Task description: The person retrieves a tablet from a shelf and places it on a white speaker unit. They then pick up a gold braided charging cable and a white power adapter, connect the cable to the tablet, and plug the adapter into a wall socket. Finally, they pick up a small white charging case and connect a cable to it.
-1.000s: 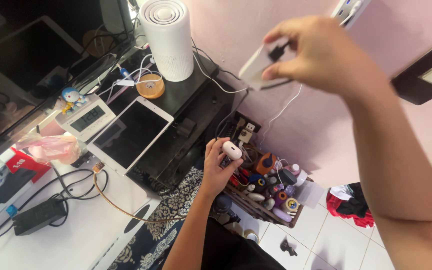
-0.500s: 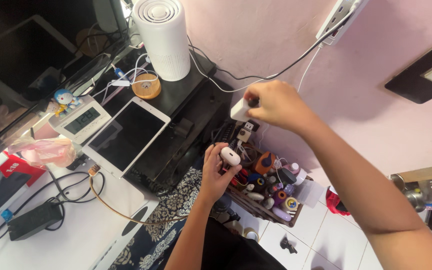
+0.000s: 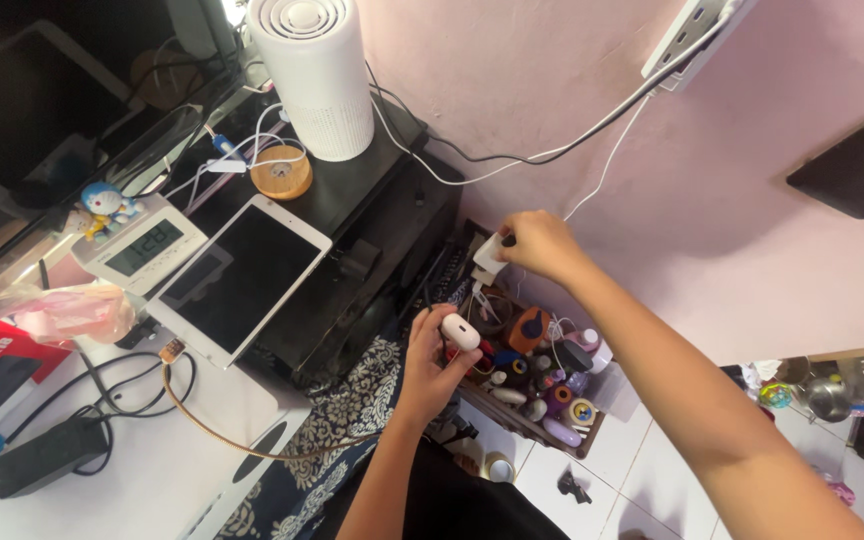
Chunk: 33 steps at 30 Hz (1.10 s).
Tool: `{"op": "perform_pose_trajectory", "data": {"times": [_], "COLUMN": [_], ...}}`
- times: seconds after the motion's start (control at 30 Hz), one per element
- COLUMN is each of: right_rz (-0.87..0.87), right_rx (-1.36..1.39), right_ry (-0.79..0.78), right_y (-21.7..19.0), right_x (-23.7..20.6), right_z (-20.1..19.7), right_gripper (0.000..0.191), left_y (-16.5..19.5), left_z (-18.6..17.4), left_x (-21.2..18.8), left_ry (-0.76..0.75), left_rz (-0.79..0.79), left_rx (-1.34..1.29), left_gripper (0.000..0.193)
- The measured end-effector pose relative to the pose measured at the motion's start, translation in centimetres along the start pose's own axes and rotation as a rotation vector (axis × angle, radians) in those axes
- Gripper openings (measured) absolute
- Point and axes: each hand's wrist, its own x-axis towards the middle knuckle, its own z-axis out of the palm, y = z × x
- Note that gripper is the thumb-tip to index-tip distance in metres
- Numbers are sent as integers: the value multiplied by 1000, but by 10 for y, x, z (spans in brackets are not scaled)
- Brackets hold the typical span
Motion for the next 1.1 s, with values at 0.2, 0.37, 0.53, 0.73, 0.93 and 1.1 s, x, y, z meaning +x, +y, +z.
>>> {"op": "perform_pose_trajectory", "data": {"times": [0.2,0.37,0.53,0.73,0.93,1.1], "right_rz": [79,327,397,202,113,112], "right_rx": [480,1040,790,112,-35,-89], "right_ry": [-177,-367,-135,44,128,136], "right_y": [56,82,77,81,95,98], "right_x": [46,60,67,68,74,81], "right_z": [44,52,61,84,114,122], "right_gripper": [38,46,42,43,40,36], "left_y": [-13,-22,-28,-28,-30,-32], "left_z": [-3,-19,-19,-19,-10,-6], "left_x": [3,4,4,13,10,6], "left_ry": [33,65,80,111,57,3], "left_rz": [-5,-79,-65,-120,-73,-42], "left_rx": [118,193,206,223,222,181], "left_gripper": [65,61,63,64,68,67]}}
